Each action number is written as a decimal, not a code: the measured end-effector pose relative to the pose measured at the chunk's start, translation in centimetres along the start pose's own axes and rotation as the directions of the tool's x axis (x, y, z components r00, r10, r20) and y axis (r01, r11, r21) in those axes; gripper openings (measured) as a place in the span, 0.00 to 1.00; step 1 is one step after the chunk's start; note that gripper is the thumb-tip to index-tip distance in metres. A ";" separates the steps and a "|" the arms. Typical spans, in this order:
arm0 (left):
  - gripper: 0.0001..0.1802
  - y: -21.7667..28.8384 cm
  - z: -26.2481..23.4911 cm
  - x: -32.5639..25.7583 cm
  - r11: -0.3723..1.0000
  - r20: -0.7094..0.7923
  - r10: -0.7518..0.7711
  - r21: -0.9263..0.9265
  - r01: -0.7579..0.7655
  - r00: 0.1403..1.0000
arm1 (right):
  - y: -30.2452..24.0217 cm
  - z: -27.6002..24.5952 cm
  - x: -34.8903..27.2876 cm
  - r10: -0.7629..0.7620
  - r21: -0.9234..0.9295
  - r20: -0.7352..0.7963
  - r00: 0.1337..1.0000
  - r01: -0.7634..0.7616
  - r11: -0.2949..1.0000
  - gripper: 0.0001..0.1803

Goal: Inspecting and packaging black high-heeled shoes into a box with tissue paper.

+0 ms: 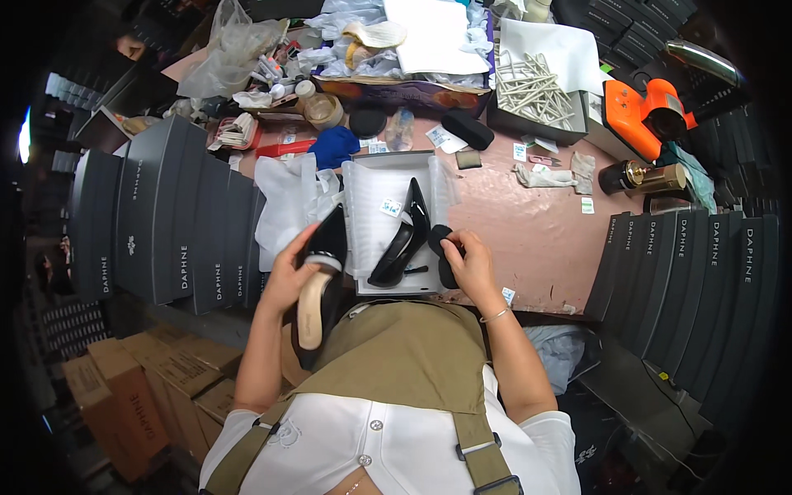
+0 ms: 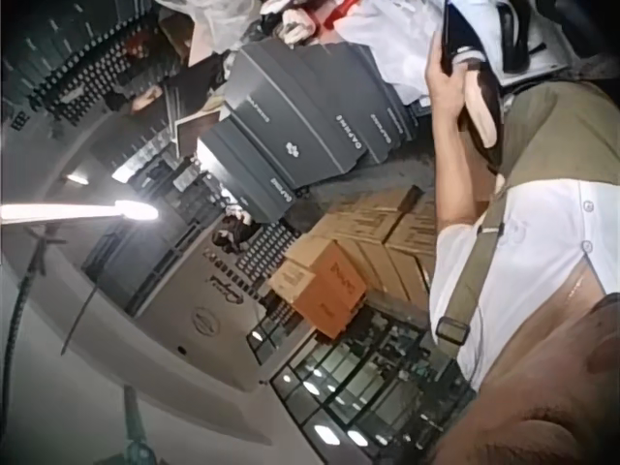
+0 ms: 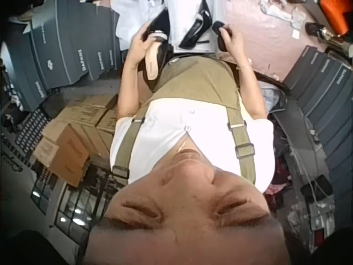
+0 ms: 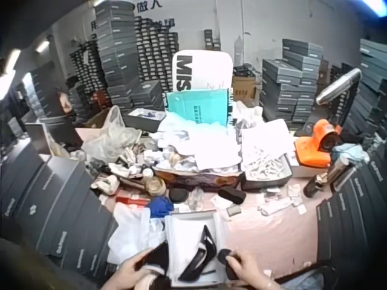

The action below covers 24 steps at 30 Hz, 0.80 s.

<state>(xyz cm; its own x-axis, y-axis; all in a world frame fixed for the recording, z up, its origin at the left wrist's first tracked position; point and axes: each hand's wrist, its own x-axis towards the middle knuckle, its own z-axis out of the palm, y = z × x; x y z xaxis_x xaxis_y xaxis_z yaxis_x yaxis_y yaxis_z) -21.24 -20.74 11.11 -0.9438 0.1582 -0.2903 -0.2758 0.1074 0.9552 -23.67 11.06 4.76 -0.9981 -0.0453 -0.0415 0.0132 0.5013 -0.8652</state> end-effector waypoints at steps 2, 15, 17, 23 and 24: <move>0.37 -2.2 -3.1 1.9 0.984 -0.081 -0.173 0.035 0.176 0.982 | 0.6 -0.4 -0.6 0.031 0.029 0.022 0.999 -0.032 0.999 0.09; 0.18 -7.2 10.0 6.6 0.599 0.270 -0.085 0.783 -0.168 0.959 | 1.0 -1.9 2.7 0.075 0.137 -0.162 0.984 -0.053 0.989 0.11; 0.16 -2.6 9.5 5.3 0.544 0.305 0.037 0.792 -0.275 0.952 | 3.1 -1.3 4.4 0.103 0.220 -0.169 0.980 -0.064 0.973 0.13; 0.12 6.3 10.3 -0.4 0.377 0.527 -0.020 0.791 -0.482 0.850 | -1.8 0.6 5.1 0.188 0.739 0.354 0.916 -0.397 0.544 0.20; 0.12 6.3 10.1 -0.4 0.519 0.514 0.053 0.718 -0.463 0.856 | -2.8 0.7 4.7 0.143 0.726 0.397 0.907 -0.405 0.556 0.21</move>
<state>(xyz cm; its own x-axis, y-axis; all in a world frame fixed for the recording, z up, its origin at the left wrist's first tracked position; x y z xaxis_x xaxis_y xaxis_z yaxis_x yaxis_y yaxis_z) -20.75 -10.26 16.66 -0.7289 0.6457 -0.2274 0.4252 0.6873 0.5889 -28.35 8.84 6.68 -0.8795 -0.3122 -0.3591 0.4549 -0.3301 -0.8271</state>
